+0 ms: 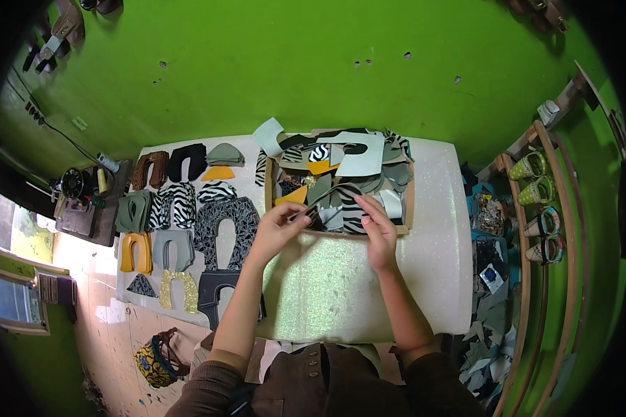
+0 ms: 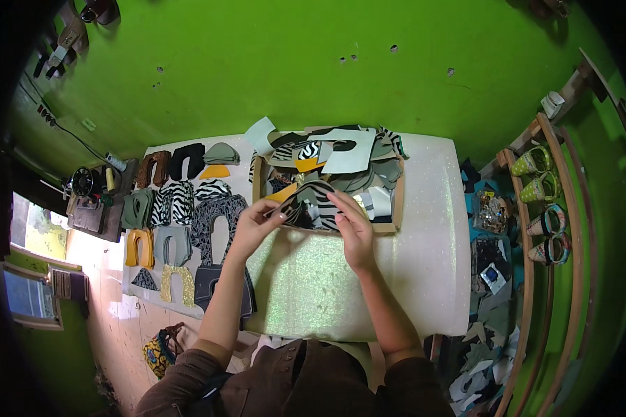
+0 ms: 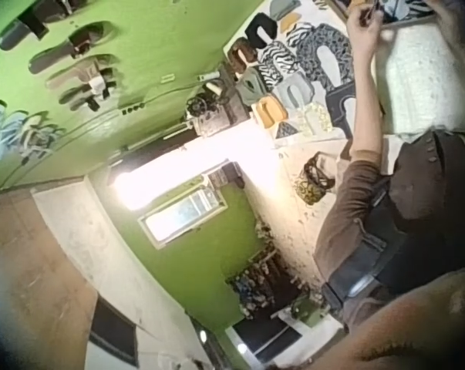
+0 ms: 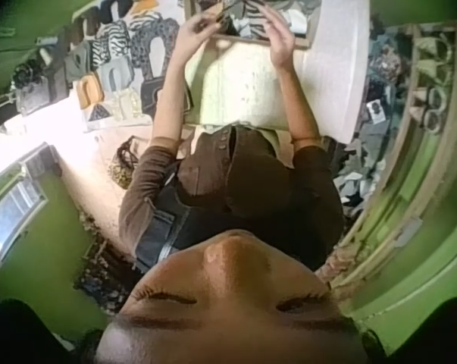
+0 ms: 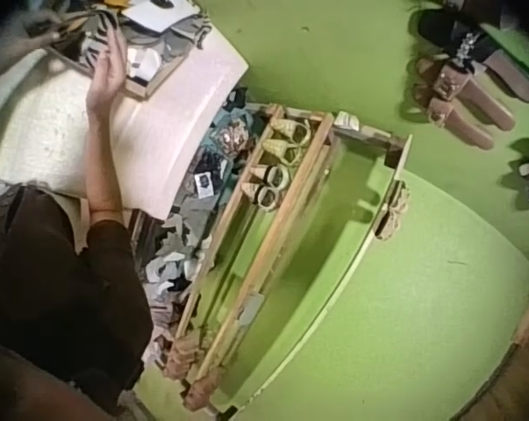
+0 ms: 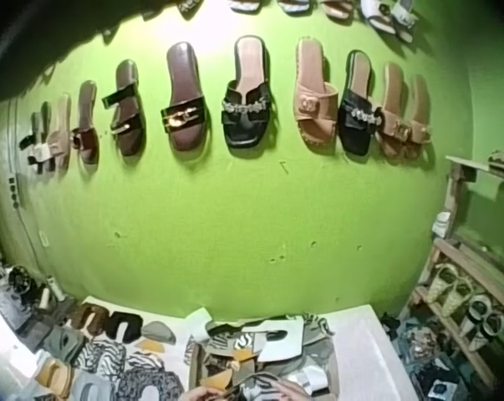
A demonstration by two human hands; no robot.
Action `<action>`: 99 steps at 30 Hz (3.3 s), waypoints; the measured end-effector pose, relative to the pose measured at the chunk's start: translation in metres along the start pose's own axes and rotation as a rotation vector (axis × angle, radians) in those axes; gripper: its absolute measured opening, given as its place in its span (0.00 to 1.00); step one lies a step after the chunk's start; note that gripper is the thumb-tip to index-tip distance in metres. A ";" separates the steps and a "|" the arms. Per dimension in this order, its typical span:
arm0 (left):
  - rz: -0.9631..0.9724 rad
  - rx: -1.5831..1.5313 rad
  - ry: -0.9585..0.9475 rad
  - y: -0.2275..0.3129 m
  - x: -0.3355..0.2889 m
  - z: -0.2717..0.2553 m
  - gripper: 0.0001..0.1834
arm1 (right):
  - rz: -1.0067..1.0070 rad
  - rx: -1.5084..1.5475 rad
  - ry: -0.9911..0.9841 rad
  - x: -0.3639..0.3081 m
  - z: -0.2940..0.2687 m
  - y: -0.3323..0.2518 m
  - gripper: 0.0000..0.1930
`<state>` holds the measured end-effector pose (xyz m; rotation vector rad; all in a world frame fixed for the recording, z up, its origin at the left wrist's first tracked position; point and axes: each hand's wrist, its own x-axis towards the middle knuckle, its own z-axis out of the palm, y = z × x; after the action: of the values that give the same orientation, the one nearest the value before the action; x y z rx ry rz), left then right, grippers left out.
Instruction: Sorting and organizing various patterned shoe upper components from a box onto a workbench.
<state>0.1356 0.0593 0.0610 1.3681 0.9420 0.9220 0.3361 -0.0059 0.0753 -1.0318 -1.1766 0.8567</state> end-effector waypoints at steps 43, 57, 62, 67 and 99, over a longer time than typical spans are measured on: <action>0.169 1.021 0.677 -0.103 -0.002 -0.382 0.25 | 0.020 -0.996 -0.290 0.046 0.406 0.153 0.22; 0.147 1.266 0.286 -0.121 -0.010 -0.372 0.27 | -0.196 -1.279 -0.333 0.041 0.435 0.180 0.26; 0.136 1.268 0.288 -0.129 -0.009 -0.372 0.28 | -0.180 -1.252 -0.337 0.040 0.433 0.186 0.27; 0.119 1.315 0.303 -0.123 -0.007 -0.371 0.26 | -0.148 -1.203 -0.356 0.043 0.432 0.182 0.26; 0.267 0.576 0.053 -0.111 0.119 -0.154 0.18 | 0.247 -1.020 0.284 0.117 0.236 0.210 0.17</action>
<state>0.0335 0.2258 -0.0485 2.0027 1.1354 0.9239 0.1261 0.2118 -0.0722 -2.0801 -1.2541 0.2171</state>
